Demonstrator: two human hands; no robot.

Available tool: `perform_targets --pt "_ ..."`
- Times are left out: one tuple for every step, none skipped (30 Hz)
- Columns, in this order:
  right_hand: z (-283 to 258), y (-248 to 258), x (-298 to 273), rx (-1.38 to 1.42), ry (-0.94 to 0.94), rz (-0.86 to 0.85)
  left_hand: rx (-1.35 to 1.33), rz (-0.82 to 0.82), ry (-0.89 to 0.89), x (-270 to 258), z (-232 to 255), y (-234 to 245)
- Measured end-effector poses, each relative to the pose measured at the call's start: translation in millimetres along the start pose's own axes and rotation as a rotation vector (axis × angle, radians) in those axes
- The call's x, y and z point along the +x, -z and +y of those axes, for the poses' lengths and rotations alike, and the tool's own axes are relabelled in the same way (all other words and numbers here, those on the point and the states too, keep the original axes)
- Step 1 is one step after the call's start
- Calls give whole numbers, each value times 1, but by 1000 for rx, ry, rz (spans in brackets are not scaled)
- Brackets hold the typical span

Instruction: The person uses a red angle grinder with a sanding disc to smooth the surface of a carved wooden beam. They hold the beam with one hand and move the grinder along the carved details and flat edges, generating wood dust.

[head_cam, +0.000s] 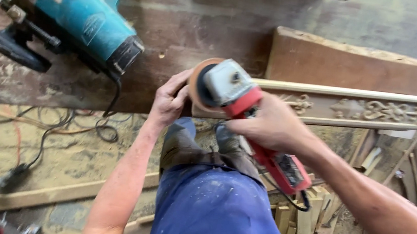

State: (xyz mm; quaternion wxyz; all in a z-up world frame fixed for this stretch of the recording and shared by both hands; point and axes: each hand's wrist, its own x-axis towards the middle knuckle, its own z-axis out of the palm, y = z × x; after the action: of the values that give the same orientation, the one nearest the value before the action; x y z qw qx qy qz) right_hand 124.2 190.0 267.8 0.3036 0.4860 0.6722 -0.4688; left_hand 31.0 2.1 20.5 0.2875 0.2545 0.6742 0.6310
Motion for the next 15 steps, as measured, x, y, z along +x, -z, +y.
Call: perform_targets --pt "-5 -3 -1 -1 0 19 -11 -6 -14 -2 -6 4" --pt "-7 -3 -3 -26 7 -5 -1 -1 25 -2 -12 4" --pt "-7 -2 -3 -52 14 -28 9 2 64 -2 -19 1" --pt "-2 2 -6 -37 -2 -7 -3 -25 57 -2 -12 1" --pt "4 7 -9 -74 -15 -20 32 -40 70 -1 -7 1" --pt "8 11 -9 -115 -21 -43 75 -43 83 -1 -1 4" --pt "15 20 -14 -104 -29 -30 69 -60 77 -1 -1 3" --pt "21 29 -19 -70 -57 -9 94 -64 77 -2 0 4" --pt "28 37 -23 -37 -86 12 119 -69 77 -3 0 4" --pt "36 47 -27 -29 -89 17 119 -78 74 -2 9 3" --pt "45 58 -32 17 -126 42 136 -74 140 -1 18 2" --pt "53 69 -36 62 -159 66 154 -67 205 2 28 0" --pt "68 80 -35 68 -160 72 155 -73 200 2 54 -7" --pt "84 93 -35 144 -166 113 189 -67 280 2 80 -16" --pt "100 106 -35 220 -171 154 224 -61 360 3 107 -26"
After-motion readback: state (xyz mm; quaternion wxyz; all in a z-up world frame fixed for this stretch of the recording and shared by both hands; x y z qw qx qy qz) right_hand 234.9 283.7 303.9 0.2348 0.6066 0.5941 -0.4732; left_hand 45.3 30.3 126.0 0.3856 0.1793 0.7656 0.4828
